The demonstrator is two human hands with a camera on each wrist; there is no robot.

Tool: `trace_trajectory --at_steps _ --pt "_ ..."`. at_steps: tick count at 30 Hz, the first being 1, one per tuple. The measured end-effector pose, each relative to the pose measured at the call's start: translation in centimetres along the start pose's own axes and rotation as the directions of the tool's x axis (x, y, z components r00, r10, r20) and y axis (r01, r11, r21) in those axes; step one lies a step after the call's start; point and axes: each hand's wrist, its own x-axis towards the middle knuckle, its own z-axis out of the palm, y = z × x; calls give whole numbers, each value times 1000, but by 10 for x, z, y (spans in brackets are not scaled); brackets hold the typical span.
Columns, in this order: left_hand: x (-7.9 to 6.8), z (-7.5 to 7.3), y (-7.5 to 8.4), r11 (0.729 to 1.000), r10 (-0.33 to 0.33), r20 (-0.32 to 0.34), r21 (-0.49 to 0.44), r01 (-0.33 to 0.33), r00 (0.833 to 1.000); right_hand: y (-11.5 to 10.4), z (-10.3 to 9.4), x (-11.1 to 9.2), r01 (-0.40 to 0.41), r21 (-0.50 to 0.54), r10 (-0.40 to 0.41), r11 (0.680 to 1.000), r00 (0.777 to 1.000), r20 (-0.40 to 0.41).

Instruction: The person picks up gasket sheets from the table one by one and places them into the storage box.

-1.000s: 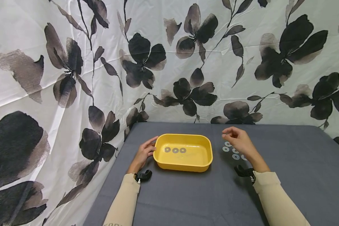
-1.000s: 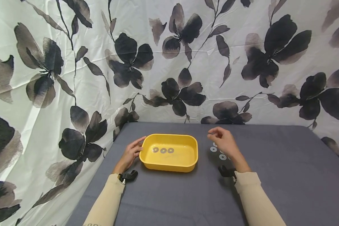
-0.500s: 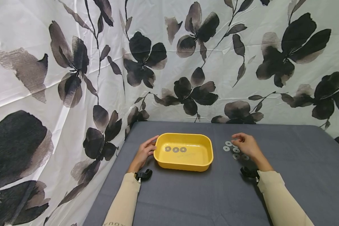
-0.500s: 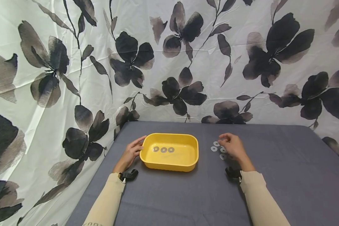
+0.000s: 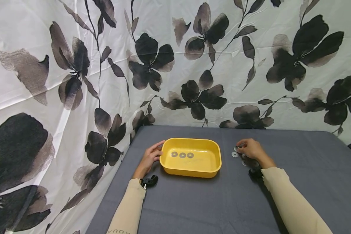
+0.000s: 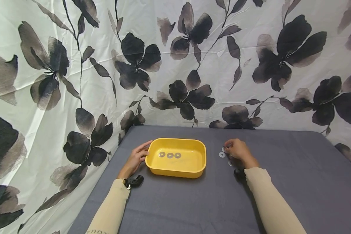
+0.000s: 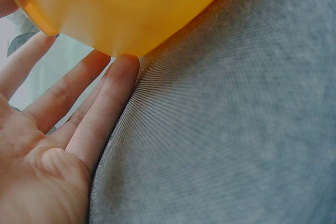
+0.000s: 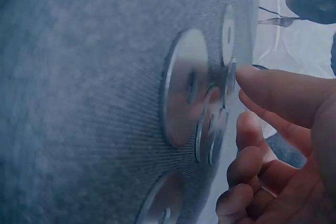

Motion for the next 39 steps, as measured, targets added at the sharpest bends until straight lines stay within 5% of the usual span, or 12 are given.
trace_trajectory --at_steps 6,13,27,33,39 --pt "0 1 2 1000 4 6 5 -4 1000 2 1 3 -2 4 2 1000 999 35" --pt "11 -2 -20 999 42 -67 20 -41 997 0 0 7 -17 -19 18 1000 999 41" --pt "6 -3 -14 1000 7 -21 8 -7 1000 -1 6 4 -39 -67 40 997 999 5" --pt "1 -1 -4 1000 2 7 4 -2 1000 -3 8 -1 -13 -11 13 1000 1000 -22" --pt "7 -3 -15 1000 13 -17 1 -13 1000 -6 8 -8 -6 89 14 996 995 -96"
